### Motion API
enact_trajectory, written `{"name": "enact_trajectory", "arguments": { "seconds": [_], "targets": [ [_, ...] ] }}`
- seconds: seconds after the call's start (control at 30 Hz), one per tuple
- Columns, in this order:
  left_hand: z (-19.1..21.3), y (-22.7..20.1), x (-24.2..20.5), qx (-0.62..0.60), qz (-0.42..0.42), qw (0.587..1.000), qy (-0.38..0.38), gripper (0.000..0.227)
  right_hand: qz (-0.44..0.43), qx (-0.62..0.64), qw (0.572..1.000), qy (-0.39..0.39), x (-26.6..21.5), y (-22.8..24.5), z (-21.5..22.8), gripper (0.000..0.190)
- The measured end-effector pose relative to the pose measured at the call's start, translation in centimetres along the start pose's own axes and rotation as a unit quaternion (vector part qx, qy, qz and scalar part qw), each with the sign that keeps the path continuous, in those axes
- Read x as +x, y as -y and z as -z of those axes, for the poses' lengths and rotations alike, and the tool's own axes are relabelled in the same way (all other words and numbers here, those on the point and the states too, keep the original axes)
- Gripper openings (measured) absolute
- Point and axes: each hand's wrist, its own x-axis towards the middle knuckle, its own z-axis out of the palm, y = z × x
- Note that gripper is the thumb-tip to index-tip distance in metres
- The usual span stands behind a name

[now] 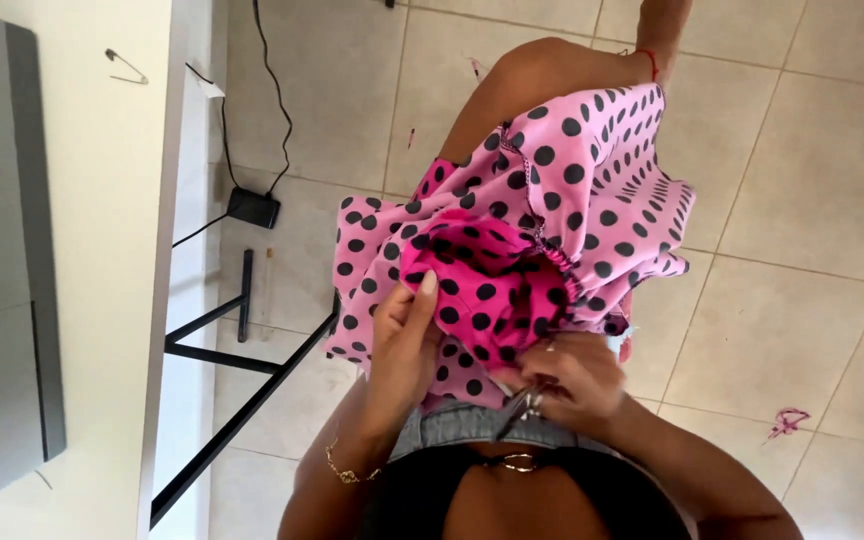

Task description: The person is using scissors to trim loose threads and excess fabric from a pink polka-dot garment.

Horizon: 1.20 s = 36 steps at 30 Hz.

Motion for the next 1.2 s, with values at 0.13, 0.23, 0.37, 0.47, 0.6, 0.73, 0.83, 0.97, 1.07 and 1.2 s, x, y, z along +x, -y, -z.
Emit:
{"name": "enact_trajectory", "arguments": {
  "seconds": [0.13,0.23,0.37,0.47,0.6,0.73,0.83,0.97,1.07,1.2],
  "targets": [
    [-0.9,-0.7,-0.5,-0.084,0.063,0.994,-0.015,0.021,0.048,0.1,0.993,-0.038,5.1,-2.1,5.7,0.045],
    [-3.2,-2.4,-0.9,-0.141,0.073,0.987,-0.002,0.013,0.048,0.028,0.998,0.023,11.0,-0.9,6.1,0.043],
    [-4.5,-3.0,-0.8,-0.238,0.025,0.97,0.038,0.031,-0.012,-0.08,0.992,0.097,12.9,-4.1,2.7,0.027],
    [-4.3,-4.1,0.1,-0.307,-0.049,0.943,0.121,0.052,-0.036,0.1,0.992,0.066,16.9,0.6,4.6,0.02],
    [-7.9,-12.4,2.0,-0.308,-0.144,0.901,0.269,0.021,0.057,0.227,0.972,-0.006,21.0,2.9,8.2,0.029],
    [-11.5,-21.4,3.2,-0.29,-0.08,0.851,0.432,0.036,0.111,0.118,0.978,-0.13,24.3,9.5,13.4,0.039],
    [-13.6,-27.5,1.6,-0.16,-0.091,0.874,0.45,0.023,0.124,0.138,0.972,-0.143,23.9,13.5,17.0,0.035],
    [-13.5,-32.9,-5.1,0.175,-0.329,0.852,0.368,0.023,0.111,0.313,0.93,-0.158,19.7,17.8,17.9,0.027],
    [-12.3,-31.1,-7.1,0.23,-0.36,0.837,0.342,0.024,0.116,0.247,0.925,-0.264,18.2,14.2,14.1,0.029],
    [-9.1,-23.4,-0.5,0.206,-0.416,0.859,0.214,0.016,-0.001,0.225,0.945,-0.238,17.6,4.4,9.4,0.029]
  ]
}}
